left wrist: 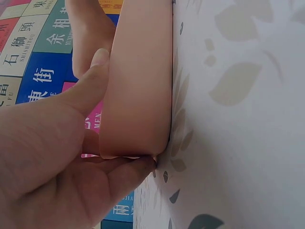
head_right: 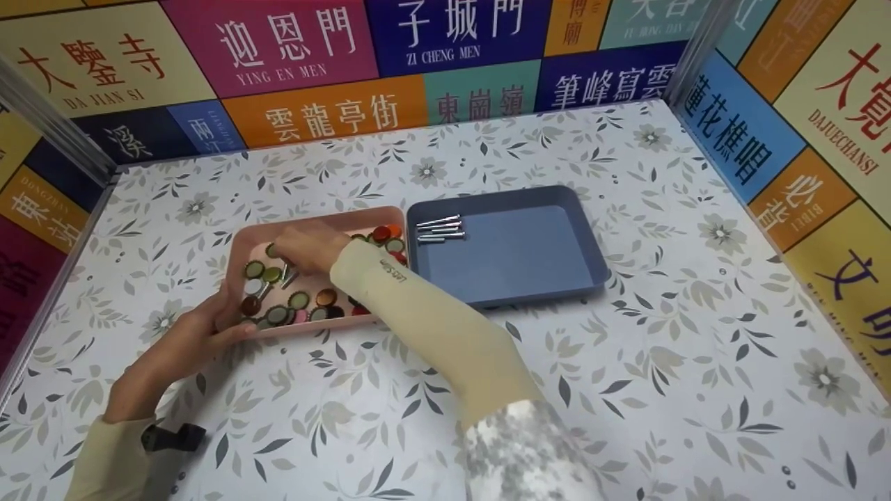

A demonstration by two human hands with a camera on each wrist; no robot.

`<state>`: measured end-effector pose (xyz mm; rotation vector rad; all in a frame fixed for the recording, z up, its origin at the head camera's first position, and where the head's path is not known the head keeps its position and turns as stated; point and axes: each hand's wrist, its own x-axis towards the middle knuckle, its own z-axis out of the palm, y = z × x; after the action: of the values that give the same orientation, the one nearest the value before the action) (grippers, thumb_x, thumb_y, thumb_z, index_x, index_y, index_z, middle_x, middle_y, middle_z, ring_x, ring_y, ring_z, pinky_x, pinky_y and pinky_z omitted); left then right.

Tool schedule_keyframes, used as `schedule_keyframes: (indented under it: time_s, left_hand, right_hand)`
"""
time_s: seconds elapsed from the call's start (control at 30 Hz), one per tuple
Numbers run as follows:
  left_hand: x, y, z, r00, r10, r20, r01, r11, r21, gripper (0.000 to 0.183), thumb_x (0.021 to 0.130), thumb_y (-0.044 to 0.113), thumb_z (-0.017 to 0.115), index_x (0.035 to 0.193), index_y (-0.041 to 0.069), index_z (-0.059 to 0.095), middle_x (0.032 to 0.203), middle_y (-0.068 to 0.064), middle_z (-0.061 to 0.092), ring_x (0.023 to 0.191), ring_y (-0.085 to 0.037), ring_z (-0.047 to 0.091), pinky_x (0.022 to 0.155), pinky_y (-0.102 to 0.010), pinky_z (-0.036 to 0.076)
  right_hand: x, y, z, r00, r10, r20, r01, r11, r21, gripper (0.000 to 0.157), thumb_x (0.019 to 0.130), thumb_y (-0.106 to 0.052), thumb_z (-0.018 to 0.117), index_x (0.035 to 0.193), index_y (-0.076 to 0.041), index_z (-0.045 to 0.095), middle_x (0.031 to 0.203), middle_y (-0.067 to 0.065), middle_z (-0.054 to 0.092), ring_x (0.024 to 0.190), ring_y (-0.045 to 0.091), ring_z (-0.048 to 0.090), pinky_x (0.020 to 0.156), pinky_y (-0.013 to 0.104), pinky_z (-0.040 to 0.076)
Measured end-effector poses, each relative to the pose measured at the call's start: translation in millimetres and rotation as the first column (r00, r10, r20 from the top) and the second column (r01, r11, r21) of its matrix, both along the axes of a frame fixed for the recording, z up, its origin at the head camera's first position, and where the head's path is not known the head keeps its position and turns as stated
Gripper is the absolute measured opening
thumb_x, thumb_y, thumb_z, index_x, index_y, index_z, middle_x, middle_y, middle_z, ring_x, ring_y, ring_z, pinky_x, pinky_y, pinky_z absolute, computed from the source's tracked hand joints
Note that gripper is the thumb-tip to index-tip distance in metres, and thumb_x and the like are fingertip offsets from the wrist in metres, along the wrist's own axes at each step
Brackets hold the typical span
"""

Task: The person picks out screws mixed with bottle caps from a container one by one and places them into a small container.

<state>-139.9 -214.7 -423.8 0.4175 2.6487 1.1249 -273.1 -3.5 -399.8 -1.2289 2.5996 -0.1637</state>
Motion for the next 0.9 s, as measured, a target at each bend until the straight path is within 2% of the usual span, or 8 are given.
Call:
schedule_keyframes:
  time_s: [0.2,0.33,0.43,0.53,0.7,0.77,0.9]
  left_hand:
    - [-0.6,-1.0,0.2,1.0,0.0,0.001,0.0,1.0,0.0,0.096,0.097,0.029,0.066,0.162,0.015,-0.003,0.168,-0.021,0.011,0.153,-0.037,0.021,0.126,-0.053,0.019]
    - [-0.5,-1.0,-0.6,1.0,0.011,-0.001,-0.011,1.0,-0.022,0.096,0.097,0.028,0.066,0.161,0.008,-0.002,0.167,-0.023,0.012,0.153,-0.039,0.022,0.125,-0.054,0.021]
    - [0.1,-0.6,-0.8,1.0,0.025,0.007,-0.025,0.999,-0.044,0.096,0.097,0.029,0.066,0.161,0.008,-0.003,0.166,-0.024,0.013,0.152,-0.04,0.024,0.124,-0.054,0.023]
    - [0.3,-0.1,-0.8,1.0,0.029,0.012,-0.028,0.998,-0.048,0.097,0.097,0.028,0.066,0.162,0.012,-0.004,0.166,-0.024,0.014,0.151,-0.04,0.025,0.124,-0.054,0.023]
    - [0.4,0.4,-0.2,1.0,0.021,0.013,-0.02,0.999,-0.042,0.096,0.097,0.027,0.065,0.161,0.013,-0.006,0.167,-0.024,0.01,0.153,-0.04,0.021,0.125,-0.053,0.02]
    - [0.5,0.4,0.1,1.0,0.019,0.011,-0.019,0.999,-0.042,0.096,0.098,0.027,0.064,0.161,0.013,-0.006,0.167,-0.024,0.008,0.153,-0.04,0.02,0.126,-0.053,0.019]
    - [0.6,-0.1,0.3,1.0,0.019,0.005,-0.019,0.999,-0.038,0.096,0.098,0.027,0.065,0.161,0.014,-0.007,0.166,-0.025,0.009,0.152,-0.041,0.021,0.125,-0.053,0.019]
  right_hand:
    - [0.6,-0.5,-0.5,0.999,0.028,-0.043,-0.028,1.0,0.002,0.017,0.097,-0.008,0.061,0.108,-0.01,0.072,0.097,0.006,0.073,0.078,0.017,0.062,0.068,0.025,0.051]
    - [1.9,-1.3,-1.1,0.997,0.059,-0.058,-0.06,0.998,-0.015,0.017,0.096,-0.005,0.06,0.107,-0.008,0.073,0.095,0.008,0.073,0.078,0.019,0.064,0.068,0.026,0.052]
    - [2.6,-1.6,-2.6,0.993,0.091,-0.078,-0.092,0.996,-0.017,0.018,0.095,-0.002,0.06,0.107,-0.006,0.072,0.095,0.01,0.073,0.079,0.02,0.066,0.069,0.027,0.054]
    - [3.5,-1.4,-4.0,0.993,0.089,-0.072,-0.091,0.995,-0.027,0.025,0.094,-0.004,0.062,0.117,-0.009,0.071,0.103,0.008,0.075,0.083,0.017,0.068,0.074,0.026,0.057]
    - [3.9,-0.8,-3.6,0.997,0.073,-0.012,-0.074,0.994,-0.076,0.04,0.094,-0.012,0.067,0.134,-0.014,0.065,0.119,0.003,0.075,0.096,0.012,0.071,0.091,0.023,0.058]
    - [3.9,-0.5,-2.3,0.997,0.072,0.033,-0.068,0.993,-0.092,0.04,0.095,-0.015,0.069,0.134,-0.015,0.065,0.119,0.003,0.075,0.098,0.011,0.07,0.093,0.024,0.057]
    - [3.7,1.8,1.5,0.99,0.061,0.123,-0.046,0.991,-0.125,0.038,0.094,-0.018,0.07,0.131,-0.015,0.066,0.114,0.003,0.075,0.094,0.013,0.069,0.089,0.025,0.057]
